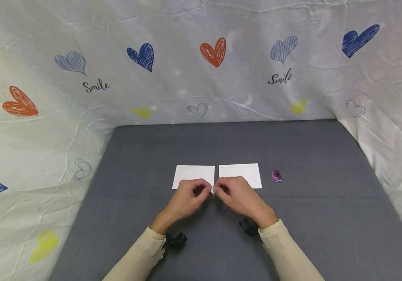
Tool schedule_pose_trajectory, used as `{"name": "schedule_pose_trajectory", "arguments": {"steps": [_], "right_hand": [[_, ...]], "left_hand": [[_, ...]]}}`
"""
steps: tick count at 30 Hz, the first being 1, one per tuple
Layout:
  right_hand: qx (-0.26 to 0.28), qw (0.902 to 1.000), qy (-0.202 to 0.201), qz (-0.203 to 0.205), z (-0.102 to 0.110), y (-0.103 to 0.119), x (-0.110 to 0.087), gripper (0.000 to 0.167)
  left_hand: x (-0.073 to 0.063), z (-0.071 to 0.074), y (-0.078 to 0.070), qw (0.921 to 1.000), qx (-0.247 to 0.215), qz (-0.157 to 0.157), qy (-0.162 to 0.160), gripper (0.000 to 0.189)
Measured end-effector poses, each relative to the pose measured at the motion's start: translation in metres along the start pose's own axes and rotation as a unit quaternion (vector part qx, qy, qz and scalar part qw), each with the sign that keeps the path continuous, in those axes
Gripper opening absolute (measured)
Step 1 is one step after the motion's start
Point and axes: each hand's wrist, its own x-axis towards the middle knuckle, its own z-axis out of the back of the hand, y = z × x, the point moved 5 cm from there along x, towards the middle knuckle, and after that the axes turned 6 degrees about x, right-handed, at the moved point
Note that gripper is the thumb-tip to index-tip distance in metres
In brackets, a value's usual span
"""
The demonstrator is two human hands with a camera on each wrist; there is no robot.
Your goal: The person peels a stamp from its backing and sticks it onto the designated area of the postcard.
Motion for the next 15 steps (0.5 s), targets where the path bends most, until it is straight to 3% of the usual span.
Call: {"name": "schedule_pose_trajectory", "arguments": {"steps": [15], "right_hand": [[-0.004,0.9999,-0.005,-0.009,-0.001,-0.0022,-0.0018,0.014]], "left_hand": [[-0.0029,0.0022,0.0019,0.9997,0.01,-0.009,-0.018,0.013]]}}
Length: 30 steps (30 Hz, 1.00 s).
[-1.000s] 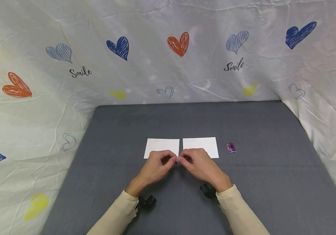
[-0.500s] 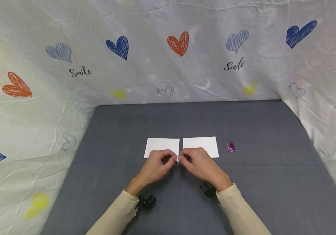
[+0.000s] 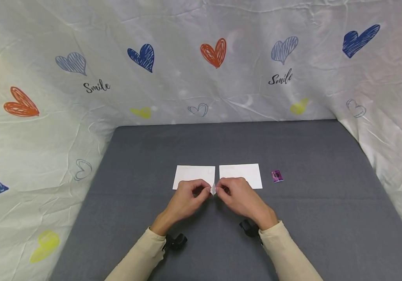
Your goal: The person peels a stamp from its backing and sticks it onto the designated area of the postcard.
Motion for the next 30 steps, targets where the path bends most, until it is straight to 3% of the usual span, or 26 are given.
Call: {"name": "schedule_pose_trajectory", "arguments": {"steps": [9,30], "right_hand": [[-0.002,0.9999,-0.009,-0.008,0.0032,-0.0004,-0.0021,0.014],[-0.014,0.9995,-0.026,-0.007,0.0064,-0.0035,-0.0032,0.016]], "left_hand": [[0.0,0.0004,0.0029,0.9998,0.0,0.021,0.0,0.013],[-0.0025,0.0047,0.0054,0.9996,-0.008,0.022,-0.016,0.012]]}}
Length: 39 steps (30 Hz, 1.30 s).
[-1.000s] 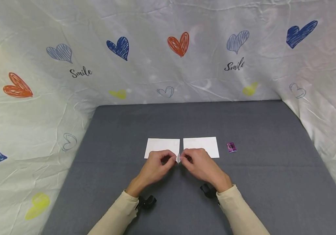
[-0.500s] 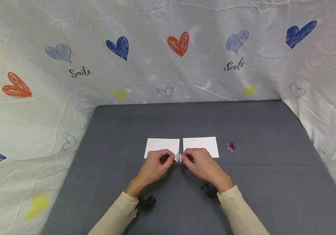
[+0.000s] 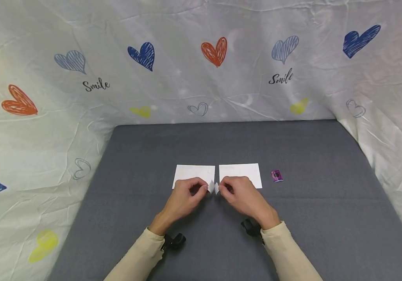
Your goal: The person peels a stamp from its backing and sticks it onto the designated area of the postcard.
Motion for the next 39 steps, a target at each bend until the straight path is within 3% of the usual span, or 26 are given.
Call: {"name": "schedule_pose_trajectory", "arguments": {"steps": [39], "right_hand": [[-0.015,0.9997,0.007,-0.019,0.0099,-0.0021,-0.001,0.017]], "left_hand": [[0.0005,0.0077,0.0063,0.9996,-0.014,0.012,-0.019,0.012]]}}
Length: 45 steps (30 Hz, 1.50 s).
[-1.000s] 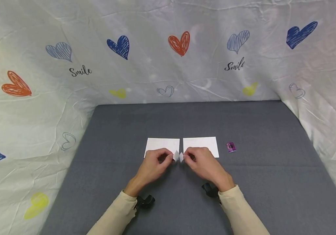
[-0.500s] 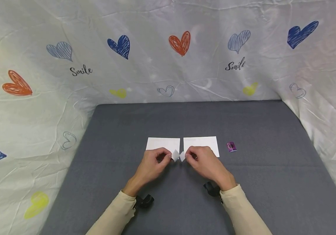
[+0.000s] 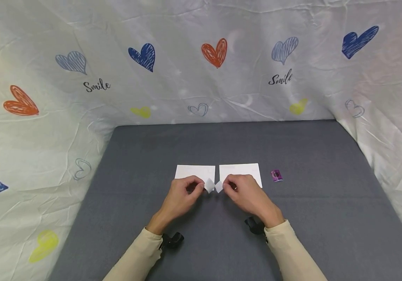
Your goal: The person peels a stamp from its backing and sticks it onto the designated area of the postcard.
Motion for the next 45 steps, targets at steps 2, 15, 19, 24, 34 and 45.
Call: {"name": "schedule_pose_trajectory", "arguments": {"steps": [2,15,19,24,34,45], "right_hand": [[-0.001,1.0,0.0,-0.002,0.0,-0.001,-0.001,0.017],[0.001,0.9999,-0.009,-0.011,0.001,-0.003,-0.003,0.019],[0.0,0.9999,-0.011,-0.012,0.001,-0.005,-0.003,0.018],[0.001,0.9998,-0.017,-0.009,0.002,-0.006,-0.003,0.018],[0.001,0.9997,-0.02,-0.012,0.003,-0.01,-0.005,0.016],[-0.007,0.9995,-0.016,-0.028,0.007,-0.019,-0.011,0.017]], "left_hand": [[0.0,0.0,0.0,1.0,-0.001,0.001,-0.001,0.012],[-0.003,0.002,0.003,0.9999,-0.005,-0.001,-0.013,0.012],[-0.003,0.002,0.004,0.9999,-0.001,0.001,-0.014,0.012],[-0.004,0.004,0.005,0.9998,0.002,0.002,-0.017,0.013],[-0.004,0.008,0.007,0.9997,0.0,0.006,-0.024,0.012],[-0.004,0.009,0.01,0.9996,0.003,0.012,-0.024,0.012]]}}
